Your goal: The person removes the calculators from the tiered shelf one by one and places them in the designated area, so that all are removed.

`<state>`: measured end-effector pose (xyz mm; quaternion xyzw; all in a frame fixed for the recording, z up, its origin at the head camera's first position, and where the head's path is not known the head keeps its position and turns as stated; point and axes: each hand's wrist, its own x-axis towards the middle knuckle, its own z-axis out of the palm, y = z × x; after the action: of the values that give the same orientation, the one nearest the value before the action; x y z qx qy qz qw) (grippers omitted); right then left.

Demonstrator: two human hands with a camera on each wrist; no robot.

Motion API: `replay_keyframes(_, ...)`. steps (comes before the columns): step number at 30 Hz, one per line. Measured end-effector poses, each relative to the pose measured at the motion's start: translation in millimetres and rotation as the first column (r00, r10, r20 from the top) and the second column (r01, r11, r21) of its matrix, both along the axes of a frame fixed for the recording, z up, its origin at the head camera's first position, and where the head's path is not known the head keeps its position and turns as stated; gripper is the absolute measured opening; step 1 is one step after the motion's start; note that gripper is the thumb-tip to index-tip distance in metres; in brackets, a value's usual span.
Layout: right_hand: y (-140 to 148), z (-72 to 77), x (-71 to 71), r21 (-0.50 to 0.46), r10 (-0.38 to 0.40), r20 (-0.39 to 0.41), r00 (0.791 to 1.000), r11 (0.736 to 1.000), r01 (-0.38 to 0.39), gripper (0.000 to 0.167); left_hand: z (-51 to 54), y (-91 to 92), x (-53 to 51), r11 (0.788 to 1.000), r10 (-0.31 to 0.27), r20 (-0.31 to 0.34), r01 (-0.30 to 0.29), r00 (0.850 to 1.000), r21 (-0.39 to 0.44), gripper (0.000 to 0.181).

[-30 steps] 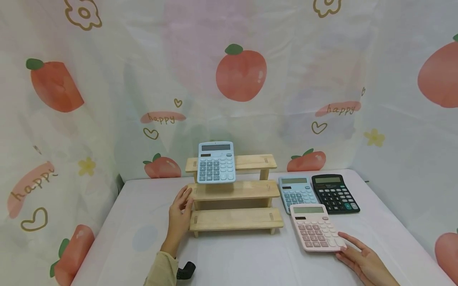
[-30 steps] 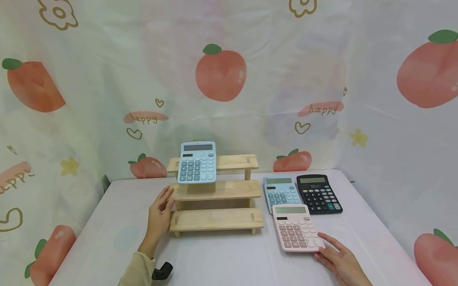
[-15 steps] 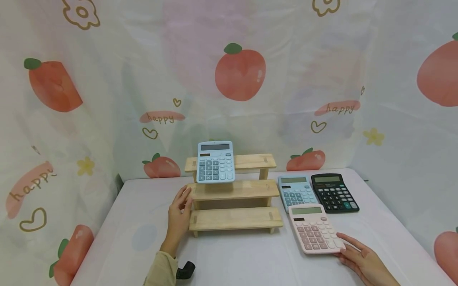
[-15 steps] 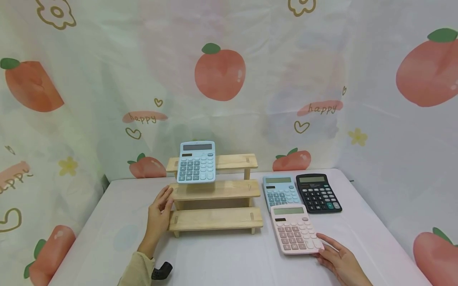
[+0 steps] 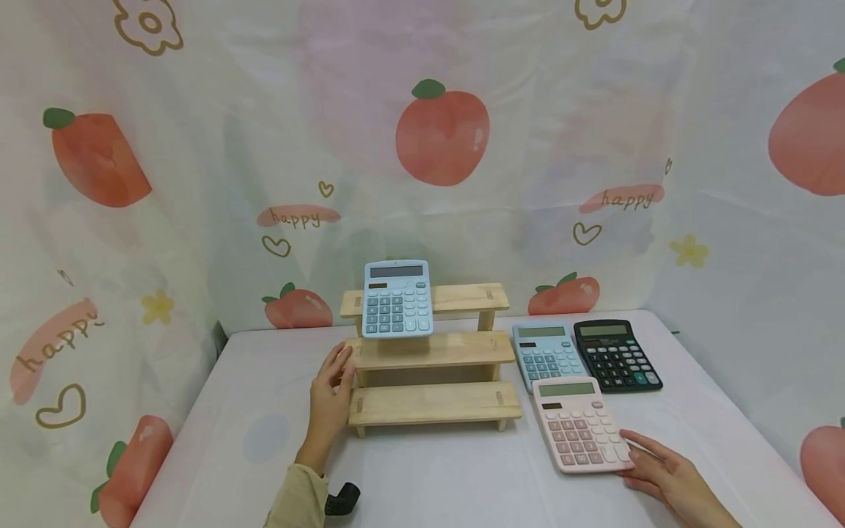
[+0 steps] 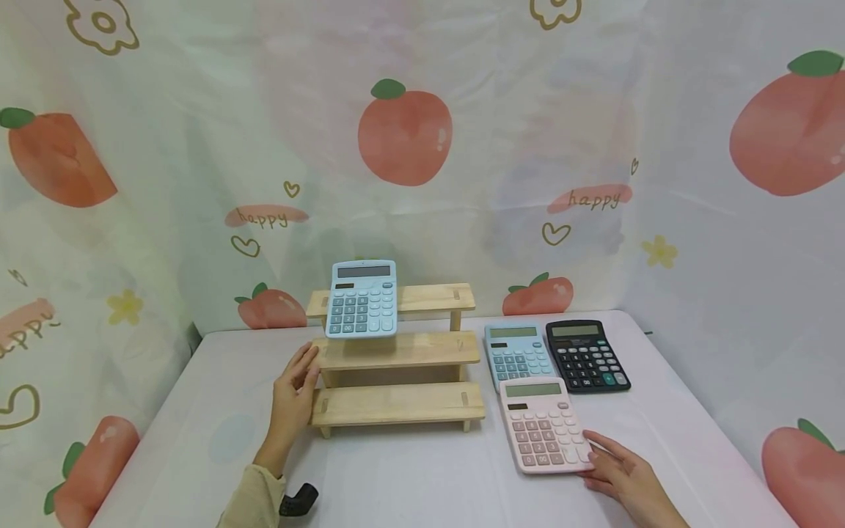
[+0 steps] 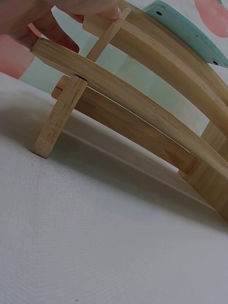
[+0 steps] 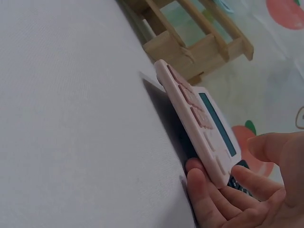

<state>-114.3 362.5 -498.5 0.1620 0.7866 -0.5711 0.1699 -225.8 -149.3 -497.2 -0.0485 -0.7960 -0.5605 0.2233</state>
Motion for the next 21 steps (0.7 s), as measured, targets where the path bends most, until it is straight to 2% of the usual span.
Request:
replay_keyframes(5,-1.1,3.7,-0.9,0.094,0.020,-0.023,1.000,0.995,-0.018,0.065,-1.6,-0.2,-1.1,1.000,-0.001,0.010,0.001,1.000,0.009,0.039)
replay_keyframes(10,-1.2,5.6,-0.7,0.120,0.018,-0.033,0.999,0.993,-0.014,0.062,-4.0,0.4,-3.0,1.000,-0.004,0.018,0.004,1.000,0.010,0.040)
replay_keyframes(21,0.5,8.4,-1.4,0.197,0.038,-0.077,0.996,0.980,-0.022,0.057,-1.5,0.3,-2.4,1.000,-0.004,0.012,0.003,1.000,0.004,0.040)
